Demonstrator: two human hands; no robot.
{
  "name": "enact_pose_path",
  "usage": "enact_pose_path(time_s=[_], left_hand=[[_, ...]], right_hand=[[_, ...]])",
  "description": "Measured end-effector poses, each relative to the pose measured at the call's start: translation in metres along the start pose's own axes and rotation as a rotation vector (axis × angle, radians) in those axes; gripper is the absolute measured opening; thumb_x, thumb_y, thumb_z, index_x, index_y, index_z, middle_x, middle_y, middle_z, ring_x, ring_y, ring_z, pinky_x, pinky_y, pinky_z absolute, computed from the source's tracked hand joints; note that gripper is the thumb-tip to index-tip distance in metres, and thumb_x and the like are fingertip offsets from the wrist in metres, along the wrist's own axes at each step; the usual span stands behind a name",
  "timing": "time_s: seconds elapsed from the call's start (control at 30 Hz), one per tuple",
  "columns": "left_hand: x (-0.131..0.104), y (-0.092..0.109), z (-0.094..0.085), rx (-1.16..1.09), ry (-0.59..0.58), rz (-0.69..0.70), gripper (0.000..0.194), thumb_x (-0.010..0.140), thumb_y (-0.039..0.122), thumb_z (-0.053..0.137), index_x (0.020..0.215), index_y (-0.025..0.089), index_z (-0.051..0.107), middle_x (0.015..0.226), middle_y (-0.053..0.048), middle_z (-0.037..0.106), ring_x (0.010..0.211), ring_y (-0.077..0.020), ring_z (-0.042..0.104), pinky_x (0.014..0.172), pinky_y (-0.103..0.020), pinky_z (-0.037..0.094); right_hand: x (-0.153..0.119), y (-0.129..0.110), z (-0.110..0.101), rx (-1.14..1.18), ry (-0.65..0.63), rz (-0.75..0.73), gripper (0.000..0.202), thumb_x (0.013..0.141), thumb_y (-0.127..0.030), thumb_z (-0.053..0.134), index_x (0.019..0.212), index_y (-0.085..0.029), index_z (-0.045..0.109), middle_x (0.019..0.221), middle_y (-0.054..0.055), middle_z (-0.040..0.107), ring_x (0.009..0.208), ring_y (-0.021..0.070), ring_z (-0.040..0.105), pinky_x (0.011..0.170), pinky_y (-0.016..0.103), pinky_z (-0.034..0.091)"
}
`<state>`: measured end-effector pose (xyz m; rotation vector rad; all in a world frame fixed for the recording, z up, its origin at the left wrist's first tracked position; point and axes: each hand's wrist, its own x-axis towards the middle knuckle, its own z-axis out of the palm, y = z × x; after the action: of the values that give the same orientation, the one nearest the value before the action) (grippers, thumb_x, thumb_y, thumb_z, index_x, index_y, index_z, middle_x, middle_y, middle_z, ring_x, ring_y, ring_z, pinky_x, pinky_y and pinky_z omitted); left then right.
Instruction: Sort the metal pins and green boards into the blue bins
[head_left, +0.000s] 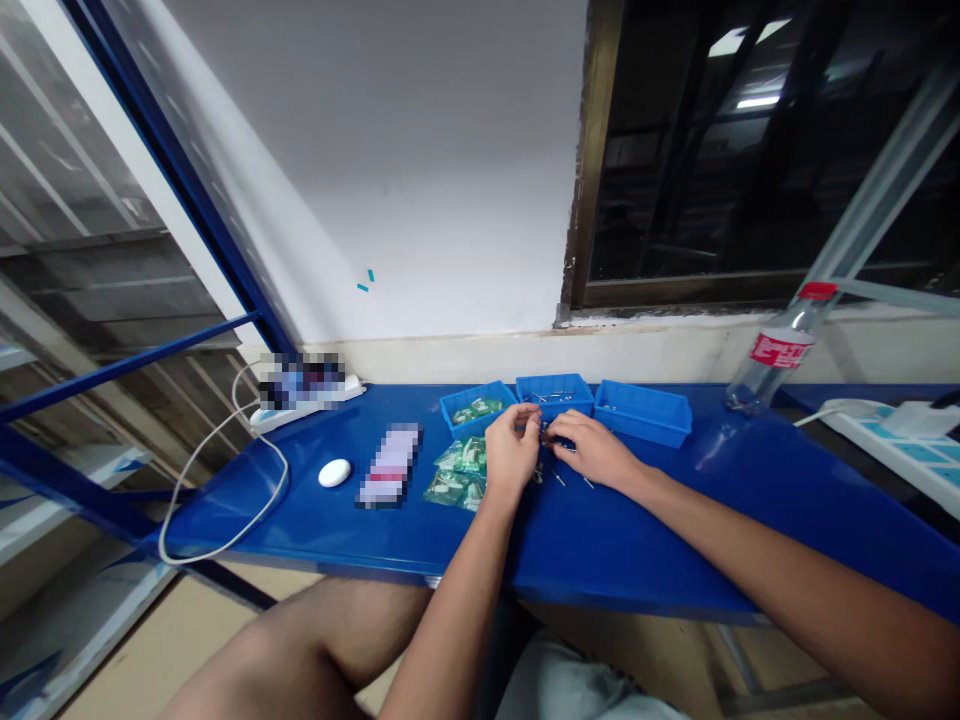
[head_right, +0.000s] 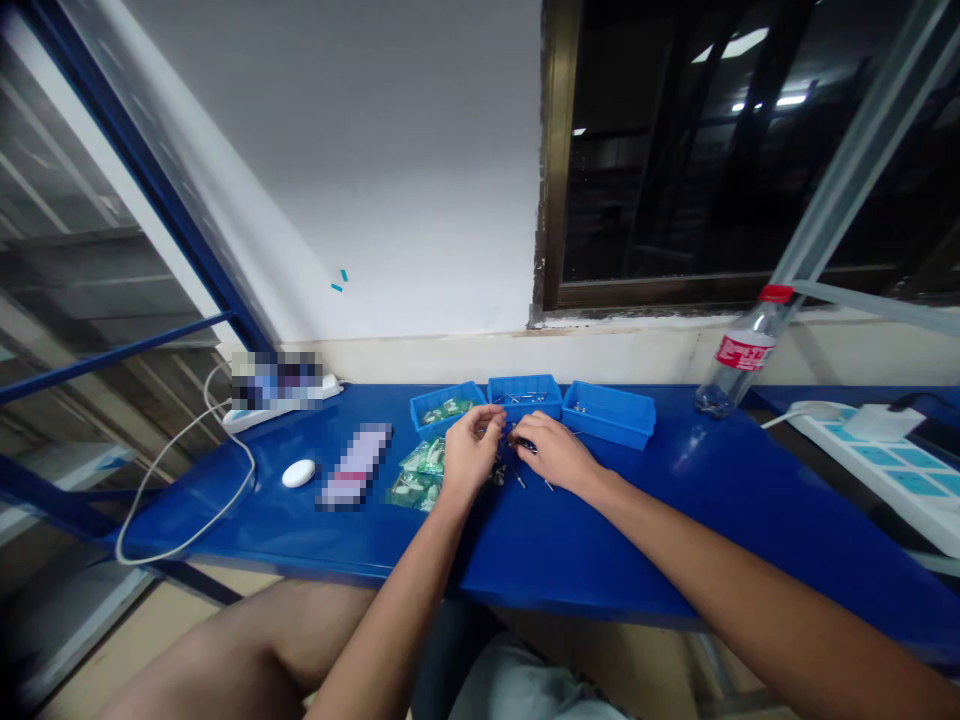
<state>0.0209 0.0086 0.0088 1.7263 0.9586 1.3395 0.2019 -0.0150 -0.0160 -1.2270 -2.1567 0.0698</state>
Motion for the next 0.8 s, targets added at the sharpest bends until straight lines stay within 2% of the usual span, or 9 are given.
enact_pose_path(time_s=[0.13, 0.2, 0.3, 0.37, 0.47, 0.67, 0.8], left_hand=[[-0.002, -0.001, -0.001, 0.111, -0.024, 0.081, 0.018, 0.095, 0.017, 0.063, 0.106, 0.020, 0.077, 0.109, -0.009, 0.080, 0.098, -0.0227, 0.076, 0.094, -0.037, 0.061], [-0.004, -0.002, -0.001, 0.183, -0.064, 0.141, 0.025, 0.092, 0.014, 0.064, 0.111, 0.021, 0.078, 0.113, -0.009, 0.080, 0.102, -0.0246, 0.076, 0.101, -0.041, 0.058], [-0.006, -0.004, 0.001, 0.235, -0.152, 0.182, 0.035, 0.089, 0.010, 0.065, 0.119, 0.023, 0.077, 0.116, -0.009, 0.080, 0.106, -0.0261, 0.076, 0.106, -0.043, 0.056], [-0.006, -0.005, 0.002, 0.251, -0.199, 0.179, 0.037, 0.089, 0.010, 0.065, 0.122, 0.023, 0.077, 0.115, -0.008, 0.081, 0.106, -0.0264, 0.076, 0.106, -0.043, 0.057], [-0.005, -0.004, 0.001, 0.271, -0.207, 0.171, 0.033, 0.092, 0.013, 0.065, 0.121, 0.022, 0.078, 0.115, -0.010, 0.081, 0.106, -0.0272, 0.077, 0.105, -0.043, 0.057], [-0.005, -0.003, -0.001, 0.320, -0.199, 0.249, 0.029, 0.096, 0.015, 0.061, 0.117, 0.023, 0.080, 0.118, -0.009, 0.080, 0.108, -0.0259, 0.076, 0.104, -0.040, 0.057], [-0.005, -0.003, 0.000, 0.313, -0.196, 0.242, 0.037, 0.095, 0.014, 0.062, 0.129, 0.024, 0.073, 0.114, -0.007, 0.081, 0.103, -0.0245, 0.077, 0.101, -0.038, 0.058]], right_hand=[[0.000, -0.003, -0.006, 0.100, 0.134, 0.118, 0.013, 0.093, -0.019, 0.064, 0.098, -0.024, 0.075, 0.097, 0.006, 0.076, 0.087, 0.0234, 0.067, 0.082, 0.039, 0.055], [-0.001, -0.004, -0.008, 0.152, 0.214, 0.190, 0.012, 0.092, -0.025, 0.065, 0.098, -0.024, 0.076, 0.092, 0.005, 0.075, 0.076, 0.0208, 0.066, 0.074, 0.036, 0.054], [-0.002, -0.006, -0.009, 0.248, 0.295, 0.278, 0.013, 0.091, -0.032, 0.068, 0.097, -0.023, 0.076, 0.086, 0.004, 0.076, 0.071, 0.0199, 0.066, 0.068, 0.034, 0.054], [-0.003, -0.006, -0.008, 0.315, 0.311, 0.318, 0.016, 0.090, -0.036, 0.069, 0.097, -0.023, 0.076, 0.085, 0.004, 0.076, 0.071, 0.0202, 0.067, 0.068, 0.034, 0.055], [-0.003, -0.008, -0.007, 0.359, 0.306, 0.326, 0.018, 0.091, -0.039, 0.070, 0.096, -0.023, 0.075, 0.088, 0.004, 0.077, 0.072, 0.0203, 0.069, 0.070, 0.035, 0.056], [-0.002, -0.009, -0.010, 0.267, 0.314, 0.263, 0.013, 0.090, -0.035, 0.069, 0.093, -0.023, 0.074, 0.093, 0.007, 0.077, 0.070, 0.0197, 0.066, 0.068, 0.036, 0.056], [-0.002, -0.010, -0.012, 0.255, 0.291, 0.255, 0.021, 0.088, -0.030, 0.067, 0.108, -0.023, 0.071, 0.093, 0.005, 0.075, 0.073, 0.0191, 0.066, 0.067, 0.033, 0.056]])
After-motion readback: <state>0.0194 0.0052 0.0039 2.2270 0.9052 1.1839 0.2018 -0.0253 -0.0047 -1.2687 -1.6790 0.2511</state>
